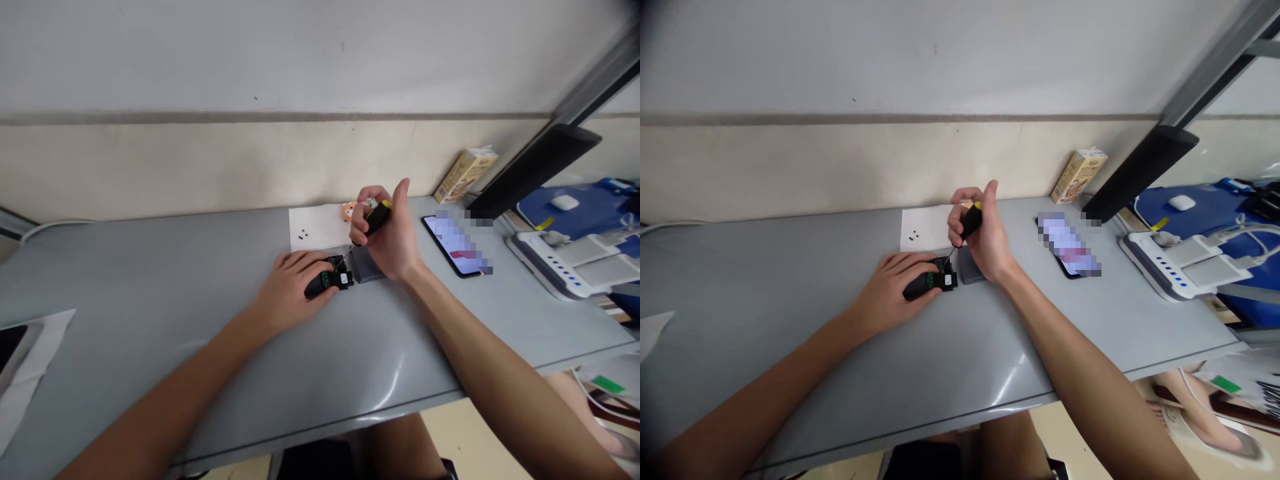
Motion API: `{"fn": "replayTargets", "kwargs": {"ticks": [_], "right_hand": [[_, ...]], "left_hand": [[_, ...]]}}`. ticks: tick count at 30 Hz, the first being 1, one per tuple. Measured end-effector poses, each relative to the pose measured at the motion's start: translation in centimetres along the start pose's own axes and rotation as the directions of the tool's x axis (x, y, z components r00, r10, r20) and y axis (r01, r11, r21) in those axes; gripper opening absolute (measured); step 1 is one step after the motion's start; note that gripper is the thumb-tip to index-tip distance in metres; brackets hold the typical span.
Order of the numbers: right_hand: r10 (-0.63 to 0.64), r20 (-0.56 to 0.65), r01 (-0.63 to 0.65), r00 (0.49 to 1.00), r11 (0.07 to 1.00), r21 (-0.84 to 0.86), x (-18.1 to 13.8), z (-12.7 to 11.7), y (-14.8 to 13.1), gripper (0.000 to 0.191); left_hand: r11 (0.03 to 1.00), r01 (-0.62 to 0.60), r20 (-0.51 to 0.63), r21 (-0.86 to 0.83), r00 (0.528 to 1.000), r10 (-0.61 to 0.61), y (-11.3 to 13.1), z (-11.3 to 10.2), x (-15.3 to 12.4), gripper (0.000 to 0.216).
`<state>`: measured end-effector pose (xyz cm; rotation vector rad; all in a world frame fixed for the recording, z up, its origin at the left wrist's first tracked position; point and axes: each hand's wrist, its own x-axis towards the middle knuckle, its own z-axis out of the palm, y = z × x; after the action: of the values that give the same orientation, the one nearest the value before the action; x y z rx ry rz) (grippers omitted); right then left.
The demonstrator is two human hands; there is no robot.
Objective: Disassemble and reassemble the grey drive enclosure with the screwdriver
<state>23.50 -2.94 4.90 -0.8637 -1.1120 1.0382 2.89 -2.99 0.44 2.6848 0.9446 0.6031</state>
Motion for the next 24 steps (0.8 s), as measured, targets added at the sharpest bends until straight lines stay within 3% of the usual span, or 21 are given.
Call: {"fn": "replayTargets", "kwargs": {"ticks": [5, 13, 19, 24], "right_hand": [[0.017, 0.085, -0.021, 0.996, 0.999, 0.047, -0.3, -0.1, -1.1, 0.043], [0.040, 0.028, -0.042, 0.999, 0.997, 0.067, -0.2, 0.0, 0.4, 0.053], [0.010, 0.036, -0.014, 0.999, 0.994, 0.104, 0.0, 0.0, 0.0, 0.049], [0.089, 0.012, -0.090, 0.996, 0.979, 0.182, -0.3, -0.4, -0.2, 0.042]], "left_hand": [[1.000, -0.014, -0.018, 0.005, 1.000, 0.014, -0.2, 0.3, -0.1, 0.020], [1.000, -0.027, -0.013, 0.003, 1.000, 0.027, -0.2, 0.2, -0.1, 0.021], [1.000, -0.023, -0.012, 0.011, 1.000, 0.023, -0.1, 0.2, -0.2, 0.021], [1.000, -0.018, -0.007, 0.015, 1.000, 0.019, -0.1, 0.2, -0.2, 0.022]]}}
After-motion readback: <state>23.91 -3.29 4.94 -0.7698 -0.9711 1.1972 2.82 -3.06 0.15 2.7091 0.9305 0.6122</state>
